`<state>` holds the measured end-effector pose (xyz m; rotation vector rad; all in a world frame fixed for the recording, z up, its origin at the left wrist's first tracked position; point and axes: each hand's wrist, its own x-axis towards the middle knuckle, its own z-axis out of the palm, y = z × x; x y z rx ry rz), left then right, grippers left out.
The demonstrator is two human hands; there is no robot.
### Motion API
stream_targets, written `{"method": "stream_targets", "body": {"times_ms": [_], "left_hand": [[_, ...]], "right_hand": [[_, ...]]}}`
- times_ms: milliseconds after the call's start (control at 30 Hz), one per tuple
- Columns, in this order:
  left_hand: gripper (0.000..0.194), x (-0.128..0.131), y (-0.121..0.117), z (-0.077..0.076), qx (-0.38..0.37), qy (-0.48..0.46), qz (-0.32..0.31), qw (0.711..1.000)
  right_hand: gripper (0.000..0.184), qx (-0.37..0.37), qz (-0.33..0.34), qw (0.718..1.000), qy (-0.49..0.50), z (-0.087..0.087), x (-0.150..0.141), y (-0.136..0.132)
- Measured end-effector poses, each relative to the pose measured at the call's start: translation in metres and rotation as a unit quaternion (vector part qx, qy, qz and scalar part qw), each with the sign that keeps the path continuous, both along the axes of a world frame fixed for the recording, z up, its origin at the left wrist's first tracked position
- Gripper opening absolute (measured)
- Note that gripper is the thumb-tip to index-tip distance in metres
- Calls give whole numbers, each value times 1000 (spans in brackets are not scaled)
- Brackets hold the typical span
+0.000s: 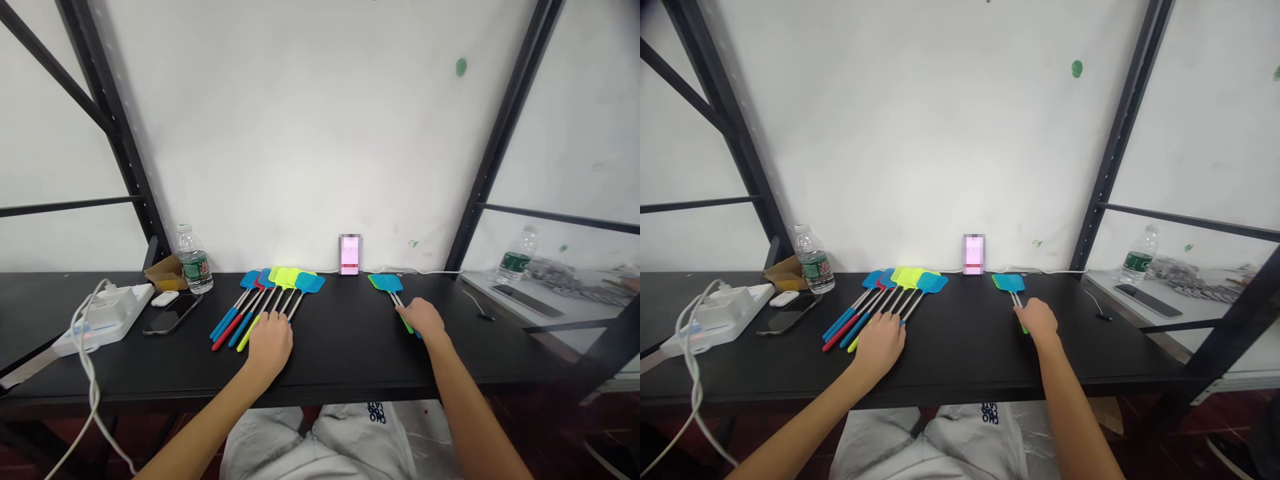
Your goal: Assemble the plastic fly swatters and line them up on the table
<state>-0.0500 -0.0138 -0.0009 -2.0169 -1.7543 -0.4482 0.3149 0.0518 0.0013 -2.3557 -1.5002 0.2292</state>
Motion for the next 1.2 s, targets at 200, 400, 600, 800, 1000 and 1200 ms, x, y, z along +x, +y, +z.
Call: {"method": "stream_targets", "body": {"times_ms": [200, 400, 600, 800, 1000, 1200], "left_hand": [[27, 7, 4, 1, -15, 4, 7, 1000], [26, 7, 7, 2, -24, 0, 25, 999], [24, 2, 10, 0, -5, -2, 18, 1000], [26, 13, -3, 10, 77, -60, -35, 995], [21, 36, -25, 14, 14, -209, -305, 929], [17, 39, -21, 3, -78, -223, -325, 916]], "right_hand": [[36, 20, -9, 1000, -1, 4, -4, -6], [32, 161, -8, 987, 25, 23, -14, -15], [34, 333, 98, 915, 207, 40, -46, -30], [32, 348, 209, 811, 422, 53, -91, -56], [27, 161, 348, 787, 484, 35, -138, -66], [39, 102, 362, 763, 525, 15, -160, -57]]}}
